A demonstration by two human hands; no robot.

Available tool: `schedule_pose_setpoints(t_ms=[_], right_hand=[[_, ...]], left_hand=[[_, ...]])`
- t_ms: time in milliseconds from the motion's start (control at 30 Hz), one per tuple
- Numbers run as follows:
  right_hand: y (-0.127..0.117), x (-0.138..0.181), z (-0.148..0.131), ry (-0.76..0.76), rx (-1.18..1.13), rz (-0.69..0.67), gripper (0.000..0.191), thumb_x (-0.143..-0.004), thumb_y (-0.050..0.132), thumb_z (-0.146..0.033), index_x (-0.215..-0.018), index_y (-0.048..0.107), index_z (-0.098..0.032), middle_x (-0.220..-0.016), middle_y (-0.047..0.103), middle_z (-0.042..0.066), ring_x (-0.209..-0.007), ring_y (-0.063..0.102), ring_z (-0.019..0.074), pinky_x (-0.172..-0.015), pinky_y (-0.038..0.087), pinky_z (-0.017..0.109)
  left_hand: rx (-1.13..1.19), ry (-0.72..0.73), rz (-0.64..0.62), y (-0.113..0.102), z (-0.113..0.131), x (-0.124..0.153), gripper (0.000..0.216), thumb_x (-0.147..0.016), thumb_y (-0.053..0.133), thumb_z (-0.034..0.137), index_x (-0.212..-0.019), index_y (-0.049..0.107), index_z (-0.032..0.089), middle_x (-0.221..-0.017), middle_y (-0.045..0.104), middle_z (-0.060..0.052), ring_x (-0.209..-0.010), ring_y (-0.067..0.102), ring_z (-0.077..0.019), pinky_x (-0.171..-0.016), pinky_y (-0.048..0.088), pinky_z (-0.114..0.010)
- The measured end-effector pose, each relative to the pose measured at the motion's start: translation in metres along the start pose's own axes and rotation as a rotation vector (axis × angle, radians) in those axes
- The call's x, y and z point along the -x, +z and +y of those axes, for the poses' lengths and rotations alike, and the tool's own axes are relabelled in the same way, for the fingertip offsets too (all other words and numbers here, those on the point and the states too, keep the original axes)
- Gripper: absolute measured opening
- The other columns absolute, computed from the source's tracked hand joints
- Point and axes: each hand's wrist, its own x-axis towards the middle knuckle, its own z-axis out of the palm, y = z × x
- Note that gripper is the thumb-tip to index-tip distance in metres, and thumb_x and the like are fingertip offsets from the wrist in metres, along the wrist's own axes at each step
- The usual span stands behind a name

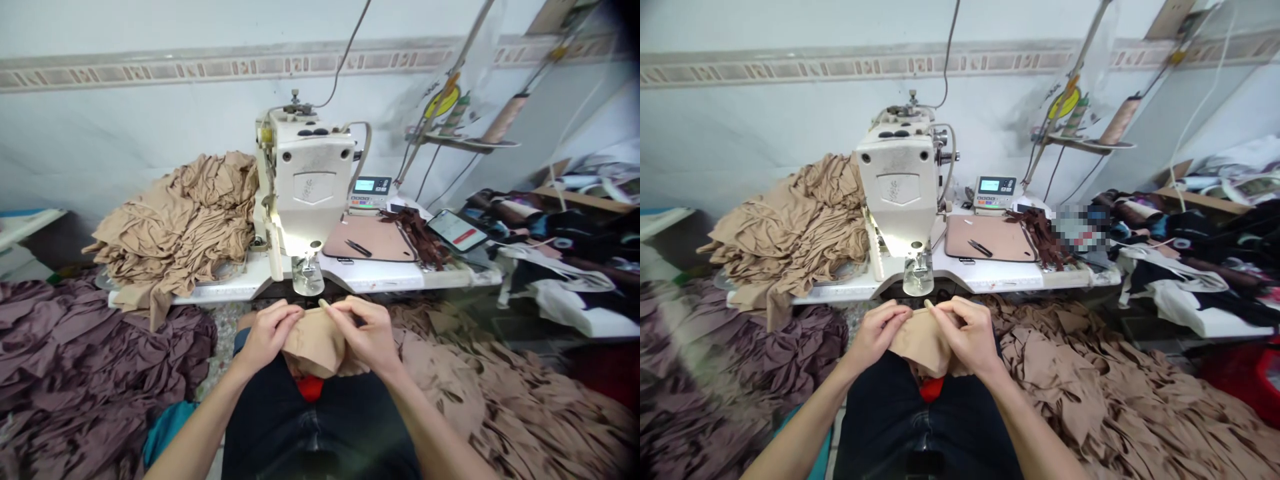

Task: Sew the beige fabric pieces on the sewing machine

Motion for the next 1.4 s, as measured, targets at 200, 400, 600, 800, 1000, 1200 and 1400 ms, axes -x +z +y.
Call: schedule_pose_setpoints(t_ms=[200,400,600,800,1000,1200,1400], right_hand=[[0.009,-0.021,0.010,0.257,-0.138,0.082,0.033,-0.088,0.076,-0.045,-0.070,0.079,-0.017,-0.060,0.063,0.002,-0.056,0.051,0.0158,-0.054,0.039,0.029],[0.006,-0.030,0.021,0.363,-0.256,0.057,0.041,-0.081,0.080,-0.054,-0.065,0.075,-0.016,-0.061,0.063,0.003,-0.058,0.051,0.0170,-0.055,0.041,0.030],[0.005,-0.036,0.033,0.409,-0.314,0.104,0.039,-0.080,0.083,-0.051,-0.068,0.075,-0.015,-0.061,0.062,0.001,-0.059,0.051,0.0157,-0.057,0.041,0.028],[0.009,-0.050,0.038,0.367,-0.295,0.147,0.040,-0.080,0.082,-0.052,-0.068,0.075,-0.015,-0.063,0.063,0.001,-0.062,0.053,0.0169,-0.060,0.042,0.029],[0.012,-0.051,0.045,0.293,-0.224,0.185,0.039,-0.085,0.078,-0.051,-0.070,0.076,-0.015,-0.064,0.063,0.001,-0.062,0.054,0.0171,-0.059,0.043,0.029],[0.002,-0.007,0.067,0.235,-0.107,0.196,0.049,-0.092,0.074,-0.055,-0.062,0.065,-0.018,-0.060,0.050,-0.001,-0.057,0.043,0.0139,-0.054,0.034,0.028],[-0.029,0.050,0.117,0.610,-0.248,0.101,0.061,-0.083,0.076,-0.073,-0.061,0.068,-0.017,-0.054,0.043,-0.002,-0.049,0.035,0.0129,-0.045,0.023,0.028]], left_hand=[[0.172,-0.187,0.033,-0.004,0.006,-0.022,0.033,-0.105,0.059,0.039,-0.092,0.078,0.015,-0.084,0.071,-0.005,-0.078,0.064,-0.0180,-0.072,0.048,-0.026],[0.153,-0.346,0.118,-0.002,0.007,-0.033,0.036,-0.094,0.070,0.048,-0.078,0.073,0.015,-0.068,0.062,-0.001,-0.062,0.053,-0.0141,-0.058,0.038,-0.024],[0.235,-0.431,0.238,0.001,0.013,-0.051,0.035,-0.086,0.079,0.048,-0.089,0.059,0.019,-0.057,0.041,0.010,-0.048,0.036,-0.0087,-0.049,0.026,-0.021],[0.250,-0.375,0.302,0.005,0.005,-0.069,0.032,-0.087,0.078,0.043,-0.096,0.058,0.020,-0.063,0.047,0.008,-0.054,0.045,-0.0108,-0.057,0.037,-0.023],[0.339,-0.359,0.296,0.010,-0.013,-0.078,0.030,-0.089,0.077,0.043,-0.098,0.059,0.020,-0.060,0.047,0.009,-0.054,0.045,-0.0116,-0.057,0.038,-0.022],[0.171,-0.281,0.219,-0.001,-0.023,-0.060,0.030,-0.101,0.064,0.046,-0.101,0.070,0.017,-0.088,0.072,-0.004,-0.081,0.066,-0.0181,-0.072,0.050,-0.026],[-0.040,-0.294,0.123,-0.044,-0.047,-0.025,0.028,-0.098,0.067,0.043,-0.101,0.078,0.017,-0.096,0.081,-0.009,-0.089,0.075,-0.0235,-0.076,0.055,-0.029]])
